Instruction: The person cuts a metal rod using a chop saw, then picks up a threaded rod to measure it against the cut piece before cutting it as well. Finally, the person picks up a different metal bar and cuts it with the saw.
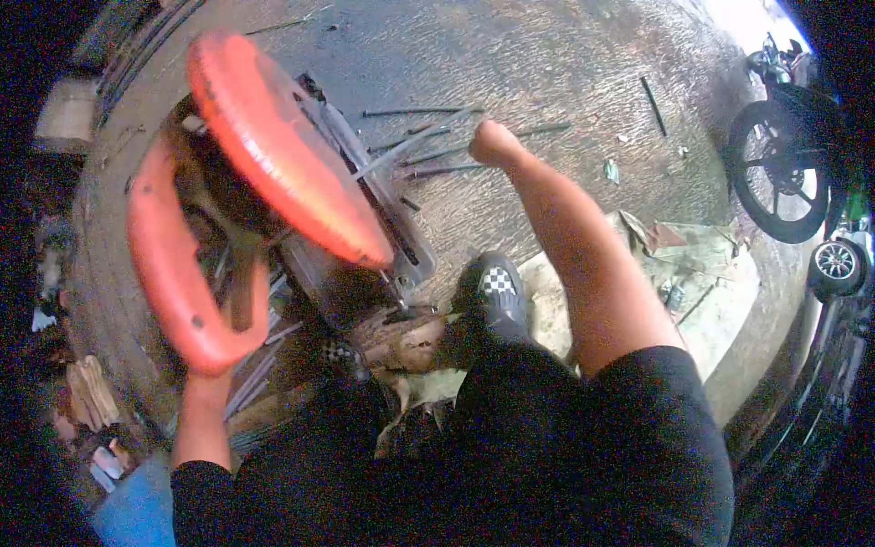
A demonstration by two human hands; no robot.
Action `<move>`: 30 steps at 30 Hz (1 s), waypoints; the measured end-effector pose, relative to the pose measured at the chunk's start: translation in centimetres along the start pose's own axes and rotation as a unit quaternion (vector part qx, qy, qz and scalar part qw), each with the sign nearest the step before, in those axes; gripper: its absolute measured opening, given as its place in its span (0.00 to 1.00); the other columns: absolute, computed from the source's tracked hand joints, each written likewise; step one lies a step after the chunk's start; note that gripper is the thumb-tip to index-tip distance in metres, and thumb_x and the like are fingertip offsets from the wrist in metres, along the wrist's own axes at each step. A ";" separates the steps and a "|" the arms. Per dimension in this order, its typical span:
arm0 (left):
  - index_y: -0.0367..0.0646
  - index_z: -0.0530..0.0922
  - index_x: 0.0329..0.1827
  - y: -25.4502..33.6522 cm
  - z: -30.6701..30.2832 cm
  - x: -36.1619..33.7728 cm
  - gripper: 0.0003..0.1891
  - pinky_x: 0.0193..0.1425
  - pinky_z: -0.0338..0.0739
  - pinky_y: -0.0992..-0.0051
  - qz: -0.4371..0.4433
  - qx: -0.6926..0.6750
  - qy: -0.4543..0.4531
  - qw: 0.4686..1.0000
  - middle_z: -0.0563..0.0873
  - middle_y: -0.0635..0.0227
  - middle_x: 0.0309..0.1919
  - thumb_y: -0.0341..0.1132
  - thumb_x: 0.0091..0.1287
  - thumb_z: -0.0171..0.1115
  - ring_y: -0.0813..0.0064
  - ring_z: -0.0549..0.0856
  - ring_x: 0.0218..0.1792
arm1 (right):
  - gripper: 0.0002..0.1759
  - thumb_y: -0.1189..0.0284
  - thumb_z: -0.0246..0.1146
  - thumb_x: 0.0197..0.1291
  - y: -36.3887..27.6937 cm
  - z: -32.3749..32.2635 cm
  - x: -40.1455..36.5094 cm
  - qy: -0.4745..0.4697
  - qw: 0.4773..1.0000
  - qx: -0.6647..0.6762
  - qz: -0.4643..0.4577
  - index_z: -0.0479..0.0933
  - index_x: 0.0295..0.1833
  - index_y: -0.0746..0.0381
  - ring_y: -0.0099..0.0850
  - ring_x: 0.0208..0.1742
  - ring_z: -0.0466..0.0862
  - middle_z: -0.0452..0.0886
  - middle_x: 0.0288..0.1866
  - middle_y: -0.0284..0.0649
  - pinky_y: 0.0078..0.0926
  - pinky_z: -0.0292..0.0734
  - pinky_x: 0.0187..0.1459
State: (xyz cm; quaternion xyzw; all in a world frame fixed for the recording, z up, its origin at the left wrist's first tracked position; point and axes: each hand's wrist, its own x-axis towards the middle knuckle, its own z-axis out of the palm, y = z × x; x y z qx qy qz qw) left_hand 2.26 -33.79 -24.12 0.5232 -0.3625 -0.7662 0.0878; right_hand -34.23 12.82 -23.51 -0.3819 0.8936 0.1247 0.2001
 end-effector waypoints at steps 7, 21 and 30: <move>0.48 0.70 0.52 1.0 3.6 -2.9 0.13 0.39 0.73 0.71 0.018 0.091 0.026 0.995 0.73 0.68 0.31 0.44 0.71 0.51 0.75 0.73 0.33 | 0.29 0.62 0.62 0.52 4.0 8.3 3.0 0.055 0.600 0.640 0.477 0.70 0.52 0.76 0.39 0.49 0.82 0.82 0.44 0.51 0.30 0.76 0.52; 0.48 0.70 0.51 4.2 4.9 -0.3 0.13 0.39 0.73 0.71 0.049 0.239 -0.016 0.970 0.72 0.68 0.30 0.44 0.70 0.51 0.74 0.73 0.32 | 0.22 0.71 0.62 0.54 5.2 9.9 4.0 0.211 0.511 0.577 0.601 0.68 0.41 0.84 0.36 0.40 0.85 0.80 0.41 0.53 0.27 0.82 0.27; 0.48 0.70 0.50 5.2 3.2 -0.6 0.12 0.38 0.73 0.70 0.075 0.287 -0.025 0.955 0.72 0.68 0.30 0.44 0.70 0.51 0.74 0.73 0.32 | 0.16 0.71 0.56 0.58 0.7 7.2 -0.7 0.238 0.395 0.821 0.338 0.66 0.36 0.77 0.33 0.27 0.80 0.73 0.31 0.45 0.26 0.84 0.27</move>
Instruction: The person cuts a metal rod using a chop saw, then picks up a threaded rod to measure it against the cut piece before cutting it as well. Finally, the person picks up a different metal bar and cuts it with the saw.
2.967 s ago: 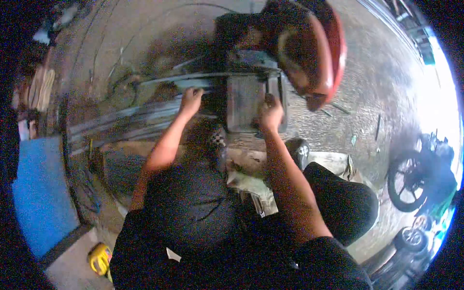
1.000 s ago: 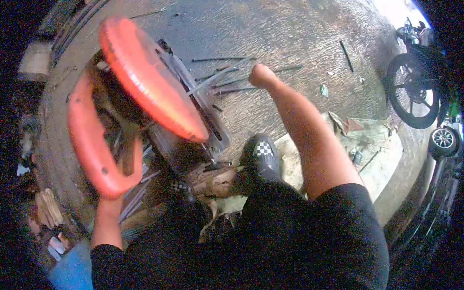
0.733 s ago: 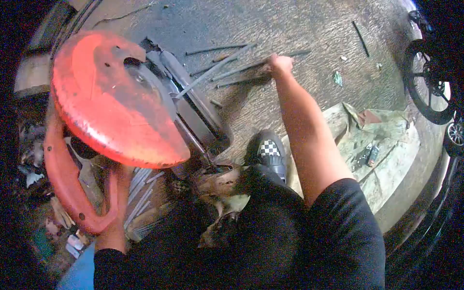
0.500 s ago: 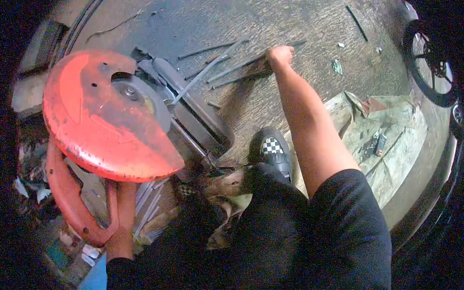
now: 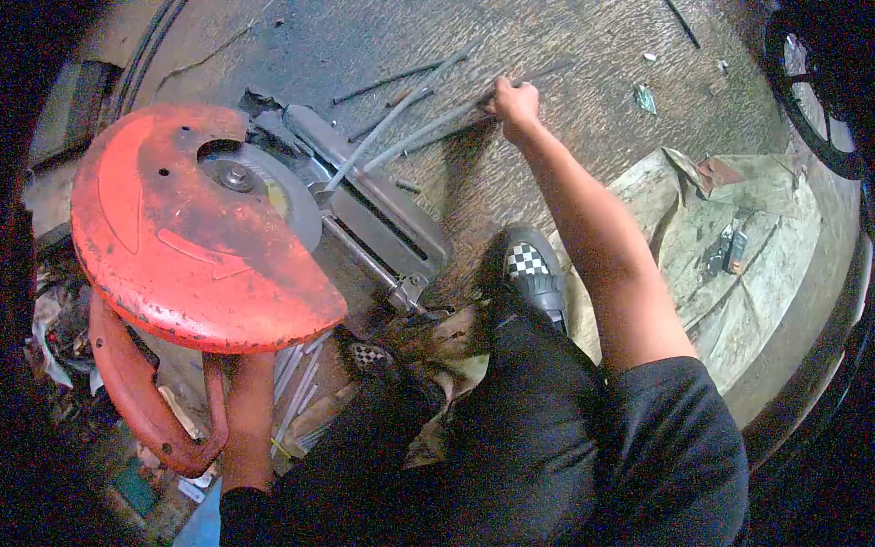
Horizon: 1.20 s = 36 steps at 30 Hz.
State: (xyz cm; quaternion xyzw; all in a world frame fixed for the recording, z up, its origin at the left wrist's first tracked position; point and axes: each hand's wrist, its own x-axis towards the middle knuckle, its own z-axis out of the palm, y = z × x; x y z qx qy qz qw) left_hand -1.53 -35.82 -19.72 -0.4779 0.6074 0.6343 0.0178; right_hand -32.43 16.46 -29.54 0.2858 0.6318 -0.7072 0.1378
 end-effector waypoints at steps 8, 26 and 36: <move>0.48 0.70 0.49 1.3 -0.7 -0.3 0.12 0.38 0.73 0.70 0.028 0.051 -0.014 0.998 0.72 0.68 0.29 0.44 0.70 0.51 0.73 0.73 0.32 | 0.19 0.67 0.58 0.54 1.0 5.5 -0.2 -0.010 0.998 -0.023 -0.051 0.71 0.36 0.78 0.33 0.21 0.82 0.79 0.26 0.48 0.32 0.79 0.26; 0.48 0.70 0.47 1.2 -0.6 -0.7 0.12 0.38 0.72 0.69 0.083 0.133 -0.051 0.986 0.71 0.67 0.28 0.44 0.70 0.51 0.73 0.73 0.31 | 0.20 0.69 0.56 0.59 -1.0 7.5 0.0 -0.090 0.996 -0.011 0.025 0.64 0.48 0.75 0.33 0.29 0.80 0.72 0.32 0.44 0.29 0.83 0.28; 0.48 0.70 0.46 -0.2 0.7 -0.5 0.11 0.37 0.72 0.69 0.113 0.163 -0.079 0.977 0.71 0.67 0.27 0.44 0.70 0.51 0.72 0.73 0.30 | 0.16 0.72 0.55 0.59 -0.3 8.3 0.2 -0.106 0.993 0.040 0.030 0.63 0.47 0.71 0.34 0.27 0.79 0.71 0.31 0.44 0.34 0.83 0.26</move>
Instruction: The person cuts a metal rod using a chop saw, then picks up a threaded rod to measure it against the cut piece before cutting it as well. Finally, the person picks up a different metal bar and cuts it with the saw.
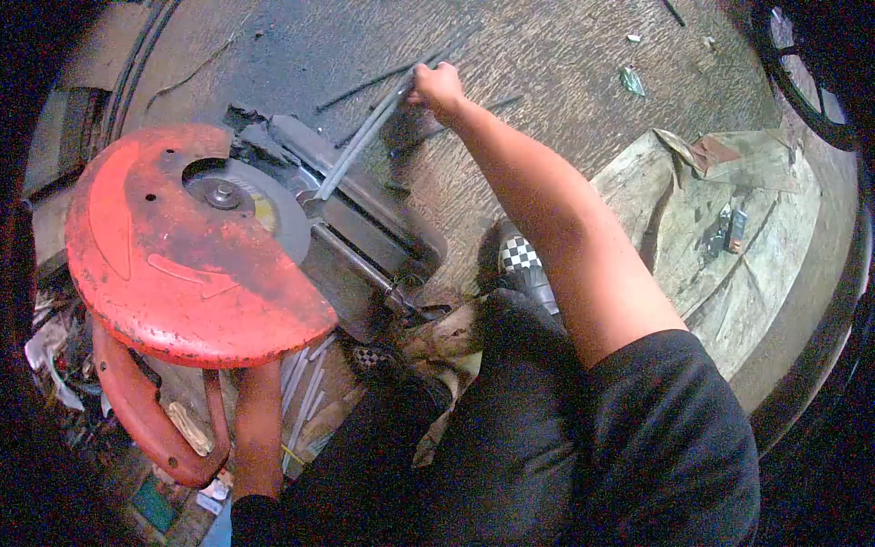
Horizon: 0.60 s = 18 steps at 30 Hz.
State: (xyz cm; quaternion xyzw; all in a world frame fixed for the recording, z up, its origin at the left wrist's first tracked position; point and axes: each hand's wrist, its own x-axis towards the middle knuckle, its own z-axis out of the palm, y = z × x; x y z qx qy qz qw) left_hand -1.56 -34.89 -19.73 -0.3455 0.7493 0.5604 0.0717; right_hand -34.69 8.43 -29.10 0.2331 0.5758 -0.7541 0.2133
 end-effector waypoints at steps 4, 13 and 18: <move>0.47 0.70 0.46 -0.1 -1.0 -0.9 0.11 0.37 0.72 0.69 0.011 0.020 0.004 1.000 0.71 0.67 0.27 0.44 0.70 0.51 0.72 0.73 0.30 | 0.23 0.72 0.58 0.58 -0.4 0.9 -0.2 -0.002 0.998 0.065 0.015 0.59 0.54 0.72 0.35 0.27 0.79 0.73 0.36 0.50 0.34 0.83 0.27; 0.47 0.70 0.45 -0.5 -1.9 -2.2 0.11 0.37 0.72 0.68 0.035 0.060 0.000 0.998 0.71 0.67 0.26 0.44 0.70 0.51 0.72 0.73 0.30 | 0.27 0.71 0.66 0.56 0.0 0.9 1.8 0.029 0.999 0.000 -0.042 0.63 0.54 0.75 0.28 0.21 0.77 0.77 0.33 0.46 0.27 0.74 0.19; 0.47 0.70 0.45 -1.0 -1.3 -2.2 0.11 0.37 0.72 0.68 0.052 0.075 -0.010 0.996 0.70 0.67 0.25 0.44 0.70 0.51 0.71 0.73 0.30 | 0.24 0.73 0.63 0.57 -1.0 -0.3 1.3 0.036 0.998 0.046 -0.018 0.64 0.54 0.75 0.31 0.22 0.78 0.76 0.31 0.45 0.28 0.78 0.22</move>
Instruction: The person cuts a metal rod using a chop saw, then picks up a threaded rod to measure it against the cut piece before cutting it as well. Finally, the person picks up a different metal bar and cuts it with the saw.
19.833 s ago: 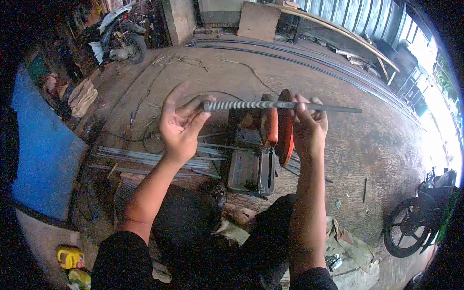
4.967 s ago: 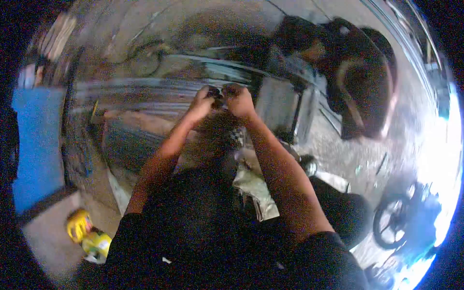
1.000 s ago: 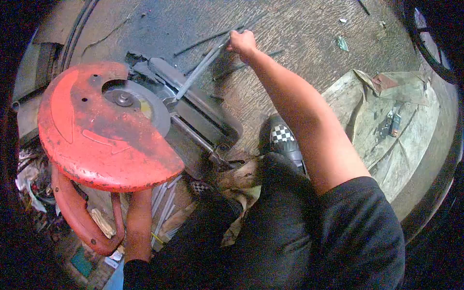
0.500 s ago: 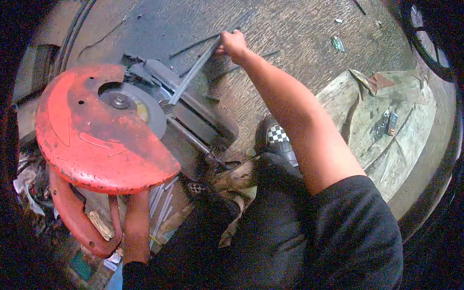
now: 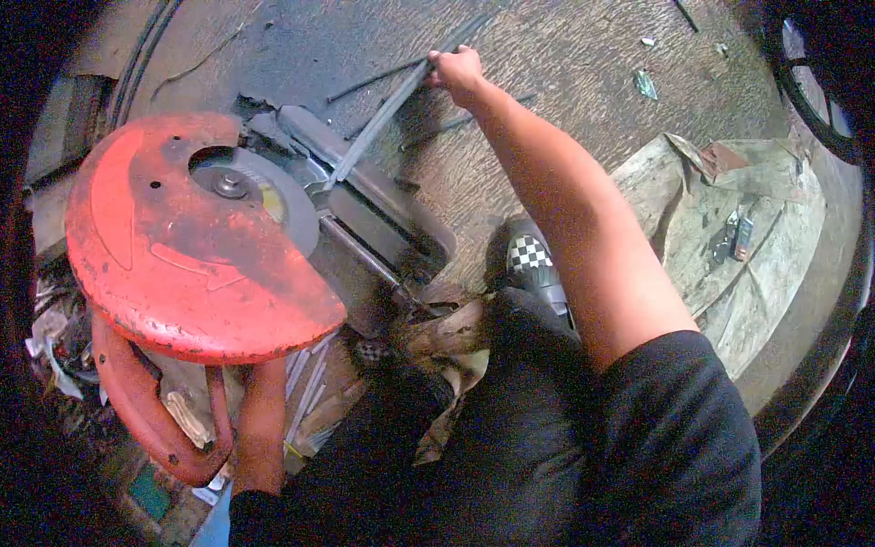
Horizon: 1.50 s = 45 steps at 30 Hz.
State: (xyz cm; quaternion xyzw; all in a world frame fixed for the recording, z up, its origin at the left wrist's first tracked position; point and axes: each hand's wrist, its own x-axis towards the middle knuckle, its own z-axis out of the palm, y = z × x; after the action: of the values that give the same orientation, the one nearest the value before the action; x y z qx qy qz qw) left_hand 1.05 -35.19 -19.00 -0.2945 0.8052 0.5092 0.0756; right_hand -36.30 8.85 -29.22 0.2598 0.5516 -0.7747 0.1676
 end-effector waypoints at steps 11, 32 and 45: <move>0.47 0.70 0.44 0.1 4.0 0.8 0.11 0.37 0.72 0.68 0.045 0.024 -0.033 0.998 0.70 0.67 0.25 0.44 0.70 0.51 0.71 0.74 0.29 | 0.07 0.77 0.59 0.60 4.0 -0.9 3.7 -0.131 0.970 -0.161 -0.128 0.70 0.38 0.70 0.32 0.27 0.80 0.76 0.31 0.45 0.33 0.84 0.31; 0.47 0.70 0.42 -0.9 6.1 -0.6 0.11 0.36 0.72 0.67 0.115 0.098 -0.059 0.987 0.70 0.66 0.23 0.44 0.70 0.51 0.70 0.74 0.28 | 0.17 0.61 0.72 0.40 0.0 -1.0 1.4 -0.183 0.687 -0.562 -0.422 0.78 0.27 0.62 0.48 0.36 0.82 0.81 0.30 0.48 0.39 0.77 0.39; 0.47 0.70 0.40 0.1 8.5 -1.9 0.11 0.36 0.72 0.67 0.157 0.145 -0.077 0.974 0.69 0.66 0.22 0.45 0.70 0.50 0.70 0.74 0.28 | 0.18 0.60 0.72 0.41 8.4 -2.2 11.6 -0.291 0.858 -0.195 -0.376 0.80 0.34 0.60 0.46 0.35 0.82 0.80 0.28 0.48 0.37 0.77 0.38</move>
State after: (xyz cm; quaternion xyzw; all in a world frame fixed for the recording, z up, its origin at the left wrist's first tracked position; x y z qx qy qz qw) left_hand 1.02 -27.08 -22.07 -0.1104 0.8984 0.4135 0.0987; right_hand -40.66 8.38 -43.02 -0.2424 0.6734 -0.6955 0.0638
